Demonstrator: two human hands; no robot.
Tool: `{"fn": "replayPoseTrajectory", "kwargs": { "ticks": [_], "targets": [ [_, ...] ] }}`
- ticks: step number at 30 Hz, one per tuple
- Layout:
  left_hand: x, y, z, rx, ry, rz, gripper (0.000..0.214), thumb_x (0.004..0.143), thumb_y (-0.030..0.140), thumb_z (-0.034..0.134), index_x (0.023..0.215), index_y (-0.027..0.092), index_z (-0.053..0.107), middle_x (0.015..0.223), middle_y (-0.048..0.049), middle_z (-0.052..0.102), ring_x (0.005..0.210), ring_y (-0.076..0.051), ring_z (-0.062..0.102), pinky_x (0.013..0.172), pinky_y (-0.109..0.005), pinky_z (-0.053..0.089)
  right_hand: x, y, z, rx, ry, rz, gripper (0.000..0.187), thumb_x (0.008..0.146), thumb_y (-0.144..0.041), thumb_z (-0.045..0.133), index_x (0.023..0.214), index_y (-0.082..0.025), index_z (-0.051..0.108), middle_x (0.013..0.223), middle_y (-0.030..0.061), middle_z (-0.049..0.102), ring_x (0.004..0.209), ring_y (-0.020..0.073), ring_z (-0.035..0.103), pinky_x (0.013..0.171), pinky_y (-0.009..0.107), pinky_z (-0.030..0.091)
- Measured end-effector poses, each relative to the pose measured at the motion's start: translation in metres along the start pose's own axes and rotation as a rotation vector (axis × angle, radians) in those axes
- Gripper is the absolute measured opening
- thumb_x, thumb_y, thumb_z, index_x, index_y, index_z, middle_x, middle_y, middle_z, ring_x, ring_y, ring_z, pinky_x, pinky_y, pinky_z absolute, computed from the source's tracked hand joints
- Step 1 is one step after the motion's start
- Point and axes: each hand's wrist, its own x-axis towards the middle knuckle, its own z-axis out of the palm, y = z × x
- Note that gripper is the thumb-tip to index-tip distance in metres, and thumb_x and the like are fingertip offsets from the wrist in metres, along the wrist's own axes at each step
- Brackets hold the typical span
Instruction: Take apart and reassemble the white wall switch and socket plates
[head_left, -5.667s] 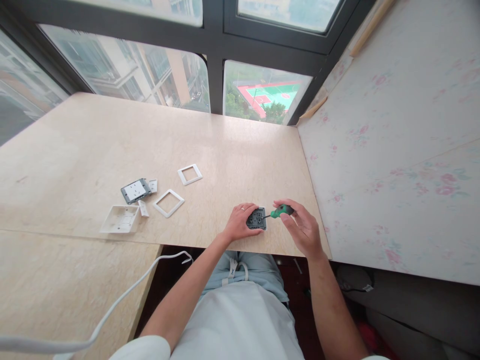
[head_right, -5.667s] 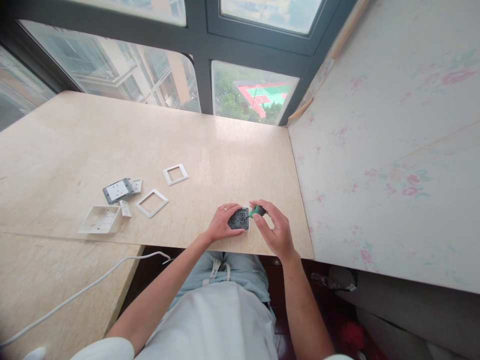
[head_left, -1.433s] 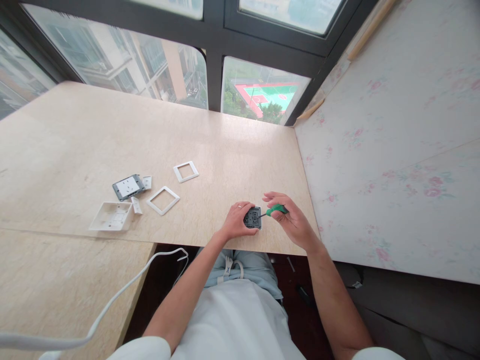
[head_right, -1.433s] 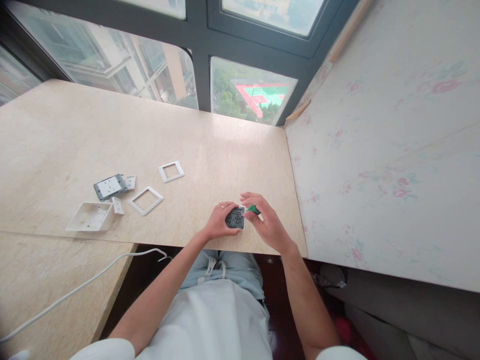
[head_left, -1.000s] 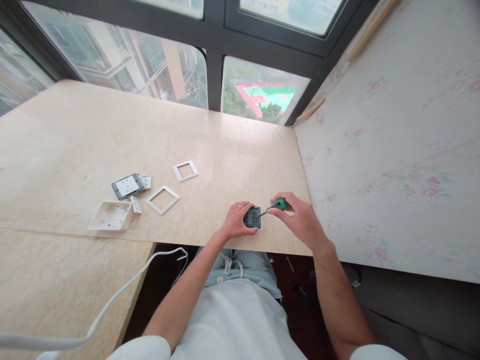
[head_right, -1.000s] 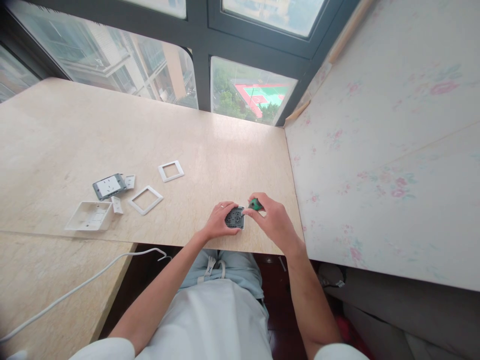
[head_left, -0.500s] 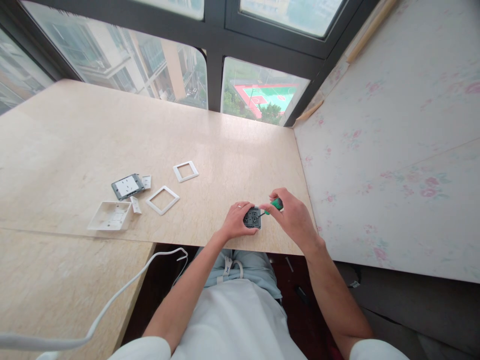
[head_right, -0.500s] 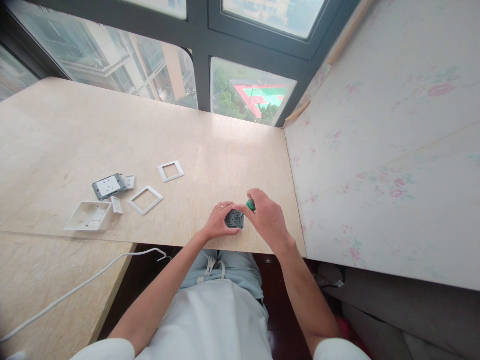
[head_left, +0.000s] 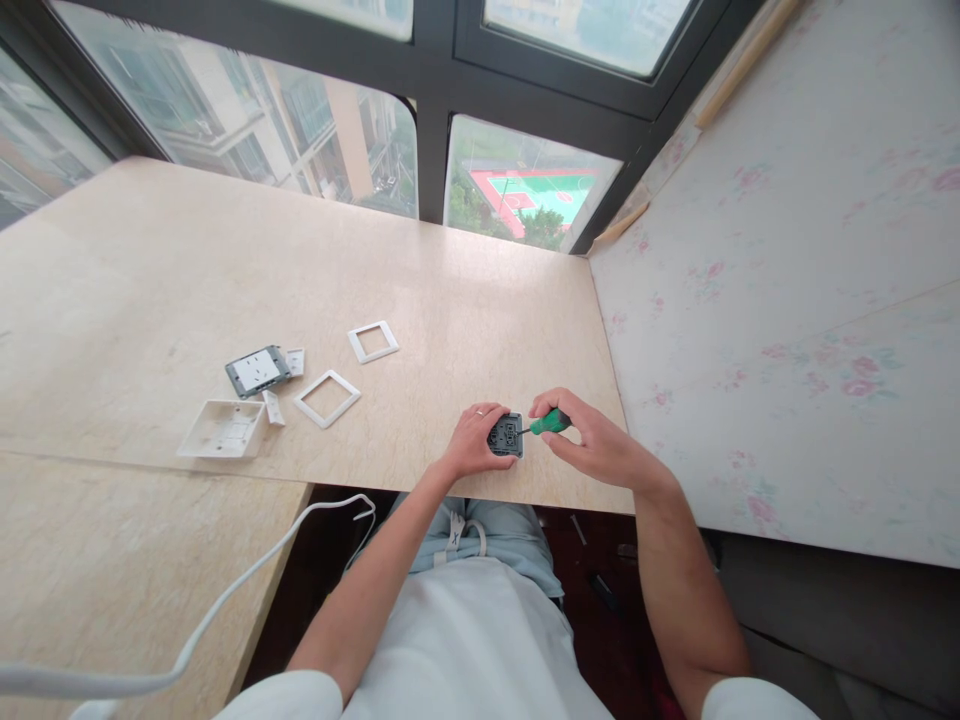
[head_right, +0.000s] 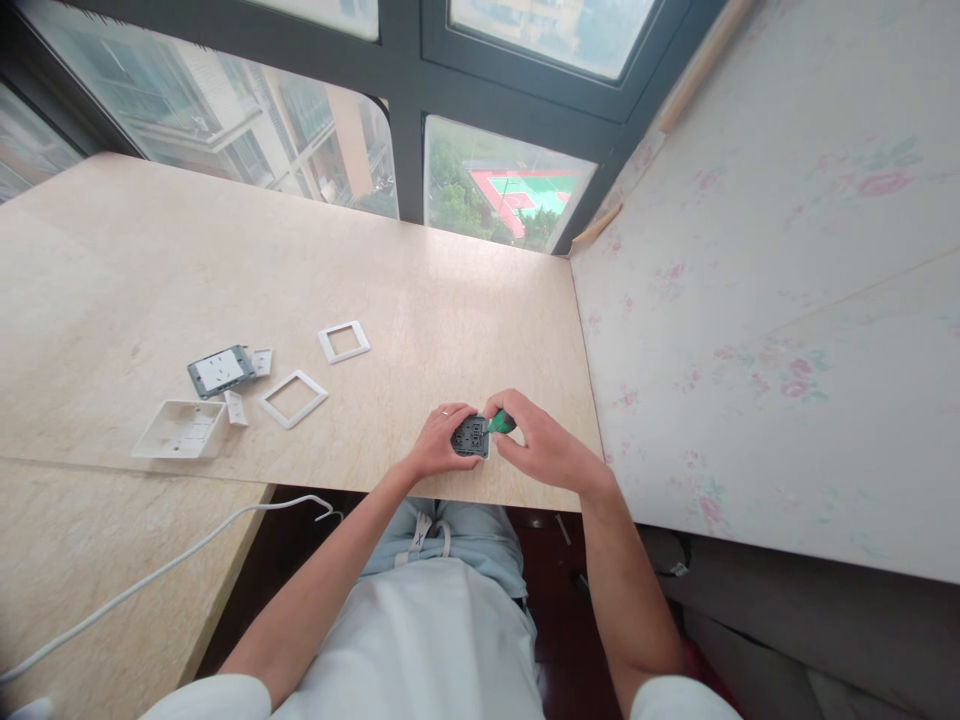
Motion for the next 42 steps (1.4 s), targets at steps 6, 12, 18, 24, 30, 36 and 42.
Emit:
{"fn": "replayPoseTrajectory", "kwargs": {
  "ticks": [6,12,18,24,30,36,42],
  "targets": [
    [0.0,0.0,0.0,0.0,0.001,0.003,0.077,0.059,0.043,0.082,0.128,0.025,0.051,0.129,-0.0092,0.058,0.124,-0.032,0.05,0.109,-0.046,0.035,-0.004,0.003,0.001,0.002,0.116,0.107,0.017,0.092,-0.035,0.059,0.105,-0.025,0.057,0.104,0.0051,0.07,0.091,0.0188,0.067,0.084,0.035,0.056],
    [0.0,0.0,0.0,0.009,-0.011,-0.003,0.079,0.06,0.043,0.082,0.13,0.025,0.051,0.13,-0.009,0.057,0.126,-0.032,0.049,0.111,-0.046,0.034,0.0,0.0,0.011,-0.222,0.372,0.187,0.043,0.08,-0.063,0.067,0.092,-0.023,0.056,0.075,0.0017,0.068,0.061,0.0167,0.062,0.059,0.029,0.051],
    [0.0,0.0,0.0,0.012,-0.006,0.006,0.078,0.061,0.044,0.082,0.129,0.023,0.052,0.129,-0.0101,0.058,0.125,-0.032,0.049,0.111,-0.046,0.034,0.003,0.002,0.016,-0.354,0.503,0.178,0.054,0.075,-0.075,0.06,0.079,-0.022,0.052,0.063,0.0003,0.062,0.053,0.0151,0.054,0.052,0.027,0.042],
    [0.0,0.0,0.0,0.014,-0.008,0.002,0.078,0.061,0.043,0.082,0.13,0.024,0.051,0.13,-0.0097,0.057,0.126,-0.032,0.049,0.111,-0.046,0.034,-0.001,0.002,0.016,-0.141,0.473,0.149,0.043,0.076,-0.062,0.071,0.091,-0.023,0.06,0.078,0.0016,0.07,0.065,0.0157,0.064,0.064,0.028,0.054],
    [-0.001,0.0,0.0,0.018,-0.013,0.002,0.08,0.061,0.045,0.082,0.132,0.024,0.051,0.132,-0.0106,0.056,0.127,-0.032,0.048,0.112,-0.047,0.034,-0.009,-0.003,0.01,0.001,0.658,0.119,0.035,0.077,-0.051,0.076,0.092,-0.023,0.062,0.084,0.0042,0.074,0.074,0.0196,0.071,0.069,0.032,0.06],
    [-0.002,-0.003,0.0,0.005,-0.026,0.002,0.085,0.064,0.05,0.081,0.139,0.025,0.046,0.141,-0.0121,0.05,0.133,-0.033,0.044,0.113,-0.05,0.033,-0.016,0.008,0.012,0.048,0.692,0.17,0.035,0.077,-0.05,0.076,0.095,-0.022,0.065,0.081,0.0035,0.074,0.07,0.0202,0.071,0.065,0.032,0.06],
    [-0.002,-0.008,0.002,-0.005,-0.01,0.008,0.111,0.064,0.048,0.083,0.153,0.022,0.022,0.154,-0.0171,0.035,0.143,-0.034,0.034,0.117,-0.051,0.03,-0.025,0.015,0.018,0.112,0.678,0.197,0.031,0.078,-0.046,0.076,0.094,-0.021,0.066,0.079,0.0032,0.073,0.069,0.0195,0.071,0.06,0.029,0.056]
  ]
}}
